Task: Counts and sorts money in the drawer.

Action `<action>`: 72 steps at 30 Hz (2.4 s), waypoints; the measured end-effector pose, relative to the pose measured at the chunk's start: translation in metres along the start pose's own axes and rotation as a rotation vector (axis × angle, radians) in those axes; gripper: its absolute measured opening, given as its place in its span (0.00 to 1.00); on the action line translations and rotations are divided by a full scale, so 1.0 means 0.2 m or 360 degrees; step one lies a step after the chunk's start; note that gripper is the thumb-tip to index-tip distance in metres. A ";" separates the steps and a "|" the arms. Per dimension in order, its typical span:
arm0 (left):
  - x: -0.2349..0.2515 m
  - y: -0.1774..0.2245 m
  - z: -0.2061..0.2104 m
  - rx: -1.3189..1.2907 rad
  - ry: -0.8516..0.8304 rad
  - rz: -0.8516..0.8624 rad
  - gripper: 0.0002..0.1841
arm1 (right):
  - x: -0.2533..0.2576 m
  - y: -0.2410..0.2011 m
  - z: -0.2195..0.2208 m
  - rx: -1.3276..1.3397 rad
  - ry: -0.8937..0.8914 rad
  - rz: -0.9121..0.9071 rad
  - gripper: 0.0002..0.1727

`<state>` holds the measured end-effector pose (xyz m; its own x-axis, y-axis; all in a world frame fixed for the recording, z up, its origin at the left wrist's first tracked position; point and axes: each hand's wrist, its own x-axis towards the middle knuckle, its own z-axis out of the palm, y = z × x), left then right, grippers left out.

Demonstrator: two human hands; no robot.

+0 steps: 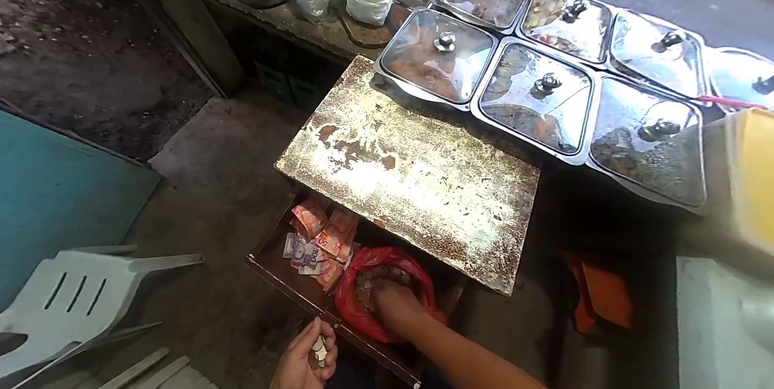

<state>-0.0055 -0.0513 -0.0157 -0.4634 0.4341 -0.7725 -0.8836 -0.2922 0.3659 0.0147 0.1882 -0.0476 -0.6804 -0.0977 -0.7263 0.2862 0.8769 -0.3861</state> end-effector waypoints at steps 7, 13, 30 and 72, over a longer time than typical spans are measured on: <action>-0.05 0.01 -0.10 0.0025 0.0040 0.0050 0.24 | 0.01 -0.05 0.06 -0.0135 0.0004 0.0045 0.17; -0.06 -0.01 -0.11 -0.0050 0.0065 0.0045 0.25 | 0.01 -0.02 -0.06 0.0074 -0.0057 0.0235 0.16; -0.04 0.00 0.03 0.0202 0.0197 -0.0052 0.24 | -0.14 0.02 -0.07 0.0547 0.0209 0.0073 0.15; 0.02 -0.06 0.23 -0.0148 -0.0108 -0.0195 0.32 | -0.39 0.10 -0.13 0.1954 0.0102 -0.0079 0.15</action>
<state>0.0004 -0.0074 0.0003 -0.3589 0.5268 -0.7705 -0.9252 -0.3099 0.2190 0.0559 0.2250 0.0151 -0.7308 -0.0645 -0.6796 0.6801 -0.1548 -0.7166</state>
